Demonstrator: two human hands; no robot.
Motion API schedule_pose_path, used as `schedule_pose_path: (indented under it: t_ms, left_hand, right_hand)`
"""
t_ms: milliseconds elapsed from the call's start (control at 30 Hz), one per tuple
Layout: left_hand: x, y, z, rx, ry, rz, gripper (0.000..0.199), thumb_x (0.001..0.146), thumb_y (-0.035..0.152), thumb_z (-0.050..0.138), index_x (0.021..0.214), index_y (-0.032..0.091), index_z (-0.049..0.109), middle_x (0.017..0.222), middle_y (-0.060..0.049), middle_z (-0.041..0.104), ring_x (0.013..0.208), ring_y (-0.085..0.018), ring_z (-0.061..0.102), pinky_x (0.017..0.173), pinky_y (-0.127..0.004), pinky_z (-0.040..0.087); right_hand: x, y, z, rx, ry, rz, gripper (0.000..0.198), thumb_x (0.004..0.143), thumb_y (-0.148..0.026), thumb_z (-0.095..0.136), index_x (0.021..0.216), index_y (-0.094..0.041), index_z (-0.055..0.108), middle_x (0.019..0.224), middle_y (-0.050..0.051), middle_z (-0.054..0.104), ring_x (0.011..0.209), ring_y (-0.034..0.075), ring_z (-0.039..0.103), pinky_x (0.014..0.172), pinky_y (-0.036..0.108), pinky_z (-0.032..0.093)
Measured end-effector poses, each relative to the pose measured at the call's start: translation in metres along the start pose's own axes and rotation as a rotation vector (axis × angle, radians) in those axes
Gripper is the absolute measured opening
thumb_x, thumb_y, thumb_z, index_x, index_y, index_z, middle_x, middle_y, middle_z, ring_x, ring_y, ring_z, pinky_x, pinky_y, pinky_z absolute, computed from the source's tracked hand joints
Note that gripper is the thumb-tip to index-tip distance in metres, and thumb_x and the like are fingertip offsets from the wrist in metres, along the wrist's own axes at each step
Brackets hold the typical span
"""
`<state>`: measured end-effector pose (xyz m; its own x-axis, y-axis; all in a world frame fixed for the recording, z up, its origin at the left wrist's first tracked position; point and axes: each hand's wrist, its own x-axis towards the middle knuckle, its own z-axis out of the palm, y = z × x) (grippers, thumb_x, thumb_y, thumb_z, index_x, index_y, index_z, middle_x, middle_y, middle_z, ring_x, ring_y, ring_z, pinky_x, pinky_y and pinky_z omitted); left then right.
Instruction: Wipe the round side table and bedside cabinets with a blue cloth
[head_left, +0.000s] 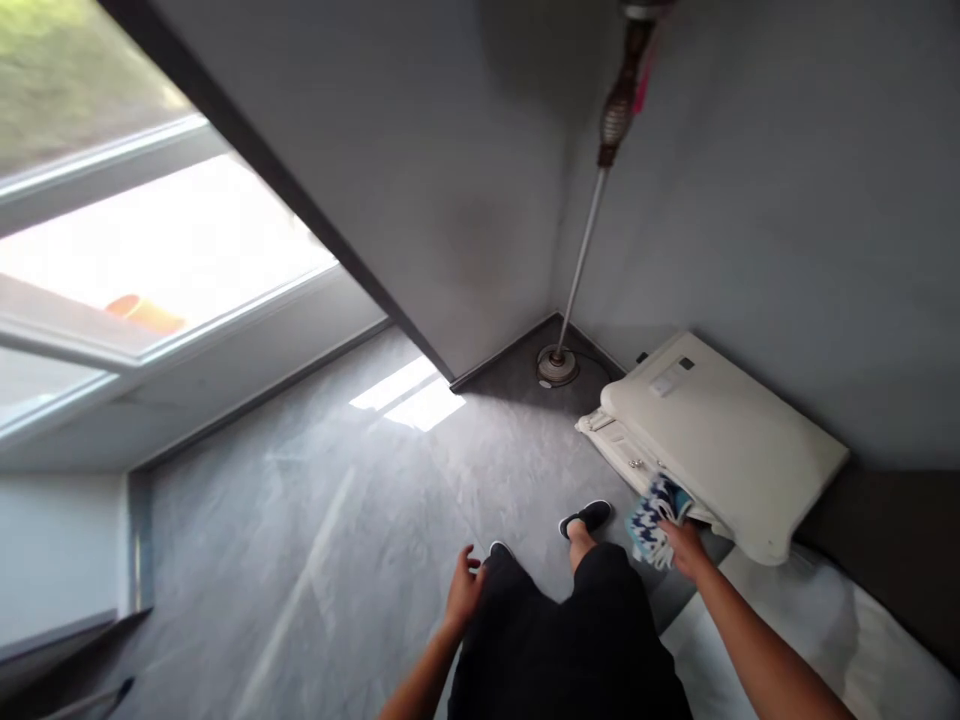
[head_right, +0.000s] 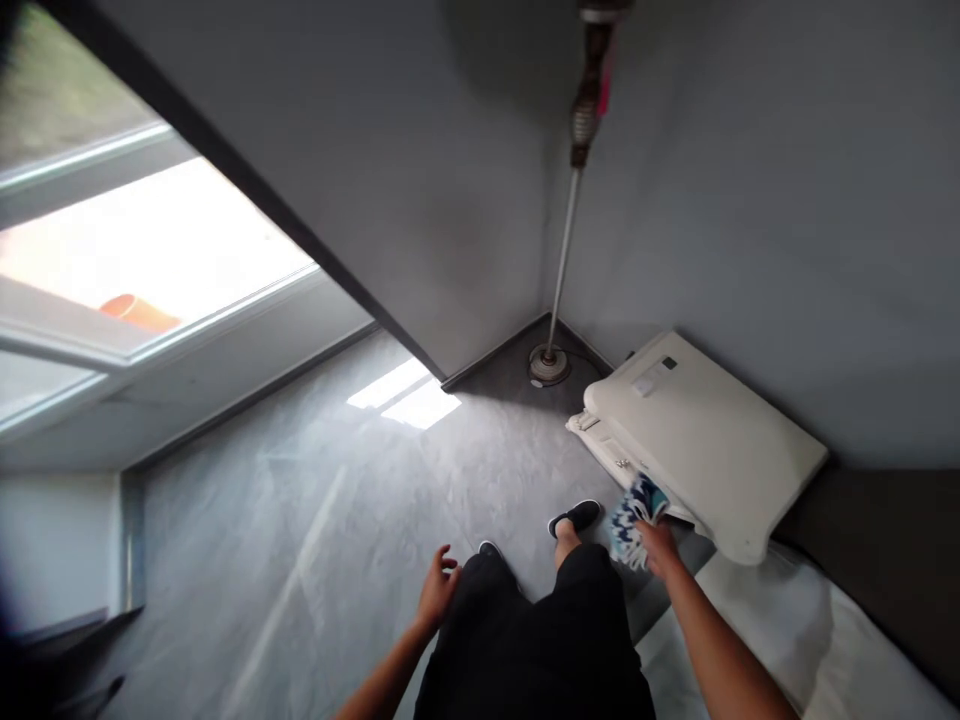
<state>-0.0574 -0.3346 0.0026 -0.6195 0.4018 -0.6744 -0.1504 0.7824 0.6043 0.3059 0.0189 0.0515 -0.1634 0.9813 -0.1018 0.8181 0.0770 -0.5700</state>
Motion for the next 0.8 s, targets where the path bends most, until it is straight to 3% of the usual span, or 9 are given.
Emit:
schedule_pose_path:
  t_ms: [133, 267, 367, 433, 500, 567, 667, 800]
  left_hand:
    - [-0.032, -0.024, -0.076, -0.191, 0.134, 0.0, 0.094, 0.069, 0.075, 0.073, 0.142, 0.018, 0.061, 0.113, -0.011, 0.077, 0.082, -0.025, 0.075, 0.087, -0.045, 0.062]
    - [-0.056, 0.0, -0.123, -0.506, 0.217, 0.001, 0.096, 0.072, 0.074, 0.085, 0.147, 0.02, 0.058, 0.122, -0.012, 0.077, 0.095, -0.025, 0.078, 0.084, -0.039, 0.061]
    - [-0.068, 0.043, -0.133, -0.766, 0.151, 0.057, 0.095, 0.078, 0.076, 0.09, 0.149, 0.021, 0.058, 0.133, -0.017, 0.078, 0.106, -0.028, 0.08, 0.087, -0.038, 0.06]
    - [-0.072, 0.078, -0.131, -0.938, 0.026, 0.105, 0.102, 0.076, 0.079, 0.094, 0.152, 0.02, 0.058, 0.137, -0.019, 0.078, 0.111, -0.029, 0.08, 0.089, -0.039, 0.059]
    - [-0.073, 0.111, -0.127, -1.076, -0.132, 0.135, 0.113, 0.072, 0.087, 0.095, 0.155, 0.02, 0.058, 0.13, -0.018, 0.081, 0.102, -0.028, 0.08, 0.086, -0.038, 0.058]
    - [-0.072, 0.139, -0.126, -1.112, -0.192, 0.178, 0.118, 0.067, 0.085, 0.1, 0.157, 0.021, 0.059, 0.115, -0.011, 0.083, 0.091, -0.023, 0.077, 0.081, -0.034, 0.055]
    - [-0.073, 0.167, -0.131, -1.106, -0.105, 0.264, 0.101, 0.066, 0.072, 0.107, 0.143, 0.02, 0.068, 0.107, -0.008, 0.083, 0.093, -0.023, 0.077, 0.085, -0.033, 0.054]
    - [-0.089, 0.179, -0.145, -1.092, 0.082, 0.355, 0.076, 0.072, 0.065, 0.107, 0.121, 0.019, 0.071, 0.109, -0.009, 0.084, 0.101, -0.025, 0.077, 0.094, -0.037, 0.056]
  right_hand:
    - [-0.017, -0.113, 0.048, 0.456, -0.345, 0.11, 0.049, 0.075, -0.062, 0.067, 0.107, -0.027, 0.079, 0.076, 0.008, 0.083, 0.08, 0.04, 0.087, 0.077, 0.056, 0.074]
    - [-0.021, -0.209, 0.067, 0.72, -0.68, 0.152, 0.046, 0.068, -0.05, 0.081, 0.108, -0.026, 0.081, 0.087, 0.007, 0.088, 0.093, 0.037, 0.089, 0.092, 0.054, 0.075]
    - [-0.015, -0.273, 0.057, 0.908, -1.064, 0.247, 0.039, 0.068, -0.042, 0.084, 0.104, -0.026, 0.081, 0.093, 0.008, 0.09, 0.104, 0.039, 0.089, 0.098, 0.054, 0.074]
    - [-0.009, -0.31, 0.049, 0.948, -1.279, 0.289, 0.035, 0.069, -0.041, 0.084, 0.099, -0.025, 0.08, 0.095, 0.01, 0.09, 0.108, 0.041, 0.088, 0.101, 0.055, 0.073]
    - [-0.003, -0.342, 0.046, 0.9, -1.4, 0.254, 0.034, 0.069, -0.043, 0.083, 0.098, -0.025, 0.079, 0.096, 0.011, 0.09, 0.11, 0.042, 0.088, 0.103, 0.057, 0.071]
    - [0.003, -0.368, 0.047, 0.832, -1.501, 0.189, 0.039, 0.07, -0.045, 0.086, 0.103, -0.024, 0.08, 0.1, 0.011, 0.091, 0.113, 0.041, 0.087, 0.107, 0.058, 0.069]
    - [0.012, -0.397, 0.052, 0.701, -1.615, 0.022, 0.051, 0.073, -0.052, 0.094, 0.113, -0.023, 0.08, 0.109, 0.012, 0.09, 0.113, 0.039, 0.086, 0.11, 0.056, 0.067]
    - [0.025, -0.418, 0.061, 0.511, -1.629, -0.311, 0.069, 0.074, -0.065, 0.1, 0.122, -0.02, 0.08, 0.118, 0.013, 0.089, 0.113, 0.036, 0.083, 0.107, 0.054, 0.066]
